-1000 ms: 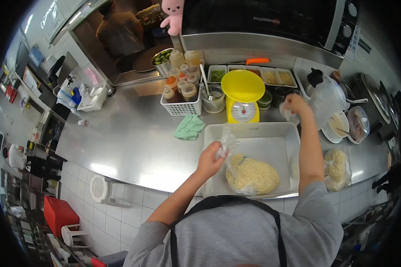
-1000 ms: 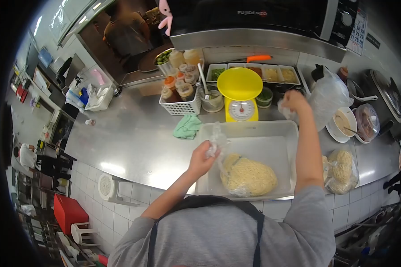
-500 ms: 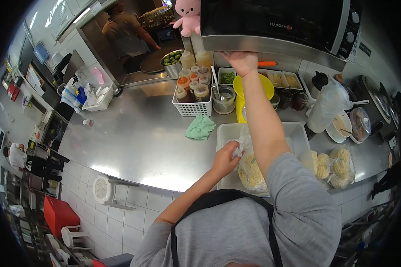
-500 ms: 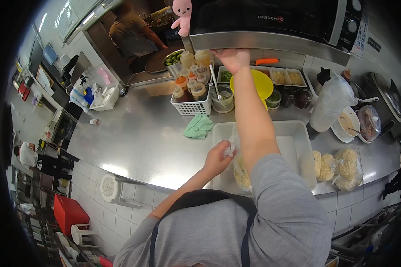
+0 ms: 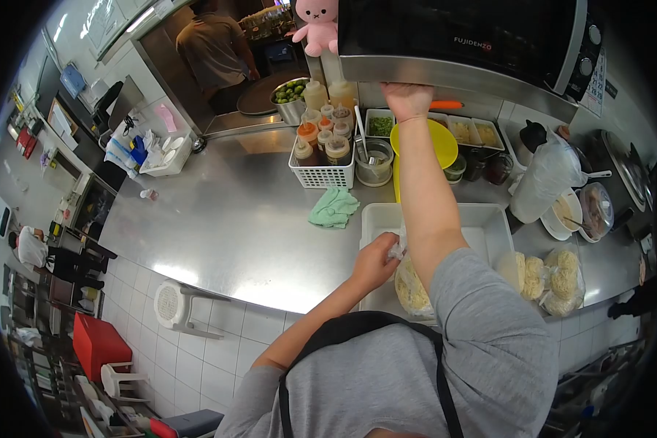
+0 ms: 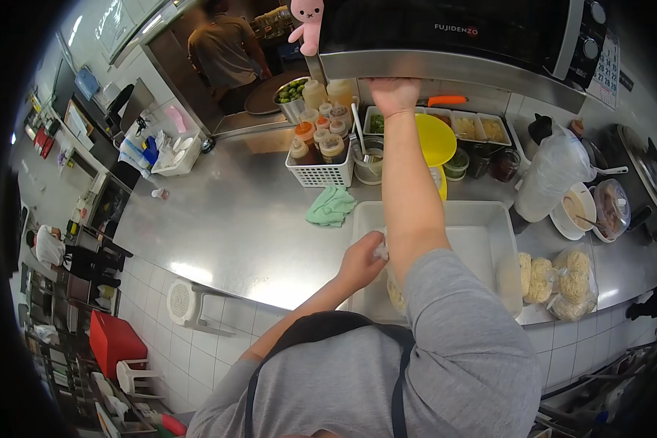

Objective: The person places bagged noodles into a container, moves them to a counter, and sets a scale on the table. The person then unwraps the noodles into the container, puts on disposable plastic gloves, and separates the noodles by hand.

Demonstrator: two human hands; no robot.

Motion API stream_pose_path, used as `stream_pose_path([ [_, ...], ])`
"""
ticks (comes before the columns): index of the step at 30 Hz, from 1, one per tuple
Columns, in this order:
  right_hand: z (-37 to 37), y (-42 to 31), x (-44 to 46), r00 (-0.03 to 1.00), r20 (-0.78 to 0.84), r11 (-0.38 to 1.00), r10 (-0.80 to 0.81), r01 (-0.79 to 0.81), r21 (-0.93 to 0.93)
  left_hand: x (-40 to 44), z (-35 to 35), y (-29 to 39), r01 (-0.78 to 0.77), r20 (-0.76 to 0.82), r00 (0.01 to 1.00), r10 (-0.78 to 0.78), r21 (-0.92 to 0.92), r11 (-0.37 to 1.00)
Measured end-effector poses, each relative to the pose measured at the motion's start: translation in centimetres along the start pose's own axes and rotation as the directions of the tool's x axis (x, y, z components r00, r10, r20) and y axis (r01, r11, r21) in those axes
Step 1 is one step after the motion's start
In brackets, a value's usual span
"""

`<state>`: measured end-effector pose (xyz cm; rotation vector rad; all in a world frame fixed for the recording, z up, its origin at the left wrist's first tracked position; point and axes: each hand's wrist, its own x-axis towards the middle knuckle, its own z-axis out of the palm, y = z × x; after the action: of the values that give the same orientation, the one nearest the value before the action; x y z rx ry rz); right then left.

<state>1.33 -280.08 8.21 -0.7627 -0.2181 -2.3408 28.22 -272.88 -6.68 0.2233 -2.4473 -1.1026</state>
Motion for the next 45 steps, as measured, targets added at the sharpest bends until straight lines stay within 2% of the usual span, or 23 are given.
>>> stream_pose_path([
  [3,1.0,1.6,-0.6,0.994,-0.074,0.996,0.078,-0.081,-0.038,0.0,0.0,0.2,-0.012,0.005,1.000,0.012,0.010,1.000],
  [5,0.1,2.5,0.0,0.935,-0.125,0.936,0.333,-0.344,-0.080,0.2,0.1,0.1,-0.017,0.014,1.000,0.017,0.015,1.000],
  [9,0.4,3.0,0.2,0.928,-0.178,0.940,0.328,-0.339,-0.030,0.0,0.2,-0.1,-0.024,0.019,1.000,0.024,0.032,0.999],
  [12,0.3,2.9,0.0,0.941,-0.136,0.943,0.309,-0.321,-0.082,0.1,-0.1,0.4,0.012,0.047,0.999,-0.014,0.037,0.999],
  [15,-0.1,2.9,-0.3,0.949,-0.196,0.948,0.247,-0.278,-0.152,0.0,0.2,0.2,0.004,0.037,0.999,-0.005,0.045,0.999],
  [17,-0.2,2.7,-0.8,0.914,-0.400,0.937,0.069,-0.197,-0.289,0.0,0.5,-0.6,-0.036,0.008,0.999,0.036,0.052,0.998],
  [18,-0.2,2.3,-1.3,0.913,-0.403,0.937,0.062,-0.193,-0.293,0.3,0.5,-0.8,-0.024,-0.044,0.999,0.025,0.021,0.999],
  [20,-0.9,0.9,-3.9,0.843,-0.515,0.532,0.155,-0.511,-0.676,0.3,0.9,-1.5,0.061,-0.100,0.992,-0.078,-0.162,0.985],
  [21,-0.5,-0.3,-5.8,0.832,-0.538,0.530,0.138,-0.521,-0.669,0.6,0.8,-1.6,0.133,-0.092,0.981,-0.168,-0.307,0.942],
  [22,1.1,-1.5,-8.0,0.825,-0.436,0.235,0.359,-0.532,-0.814,1.0,0.8,-1.7,0.168,-0.113,0.960,-0.255,-0.492,0.854],
  [23,3.0,-2.5,-10.2,0.725,-0.369,-0.055,0.582,-0.417,-0.907,1.5,0.7,-1.8,0.184,-0.124,0.931,-0.343,-0.654,0.734],
  [25,6.7,-3.8,-15.7,0.734,-0.371,-0.167,0.569,-0.339,-0.926,2.4,-0.2,-0.4,0.131,-0.119,0.944,-0.307,-0.721,0.680],
  [27,7.3,-4.7,-20.4,0.861,-0.271,-0.393,0.431,-0.091,-0.915,2.9,-0.5,0.7,0.083,-0.113,0.955,-0.273,-0.784,0.616],
  [28,6.6,-5.4,-22.0,0.864,-0.282,-0.400,0.417,-0.104,-0.910,3.0,-0.2,1.1,0.106,-0.081,0.959,-0.270,-0.784,0.611],
  [30,4.2,-6.8,-24.7,0.888,-0.381,-0.187,0.256,-0.341,-0.921,3.3,0.3,1.0,0.136,-0.029,0.966,-0.258,-0.788,0.601],
  [31,3.9,-7.5,-25.8,0.890,-0.390,-0.192,0.238,-0.351,-0.917,3.3,0.5,0.3,0.160,0.034,0.981,-0.189,-0.689,0.707],
  [32,3.7,-8.2,-26.6,0.900,-0.426,-0.017,0.094,-0.426,-0.904,3.4,0.6,-0.5,0.159,0.105,0.987,-0.121,-0.576,0.802],
  [33,3.8,-8.9,-27.2,0.882,-0.470,0.166,-0.046,-0.457,-0.874,3.6,1.0,-1.2,0.157,0.120,0.987,-0.106,-0.579,0.800],
  [35,4.7,-10.4,-28.0,0.873,-0.482,0.131,-0.080,-0.470,-0.873,4.0,1.7,-2.2,0.097,0.135,0.988,-0.074,-0.168,0.981],
  [36,4.5,-10.9,-28.4,0.853,-0.492,0.150,-0.174,-0.471,-0.869,4.1,1.4,-2.1,0.092,0.152,0.986,-0.066,-0.172,0.981],
  [38,3.6,-12.2,-29.3,0.821,-0.500,0.167,-0.274,-0.472,-0.866,4.5,0.9,-1.8,0.021,0.120,0.992,-0.031,0.078,0.997],
  [40,2.5,-13.1,-29.8,0.792,-0.493,0.223,-0.361,-0.440,-0.870,5.0,1.3,-2.2,-0.020,0.161,0.987,-0.003,0.141,0.990],
  [45,1.2,-12.6,-30.1,0.816,-0.409,0.221,-0.407,-0.347,-0.912,4.6,2.2,-2.7,-0.173,0.299,0.951,0.078,0.307,0.936],
])
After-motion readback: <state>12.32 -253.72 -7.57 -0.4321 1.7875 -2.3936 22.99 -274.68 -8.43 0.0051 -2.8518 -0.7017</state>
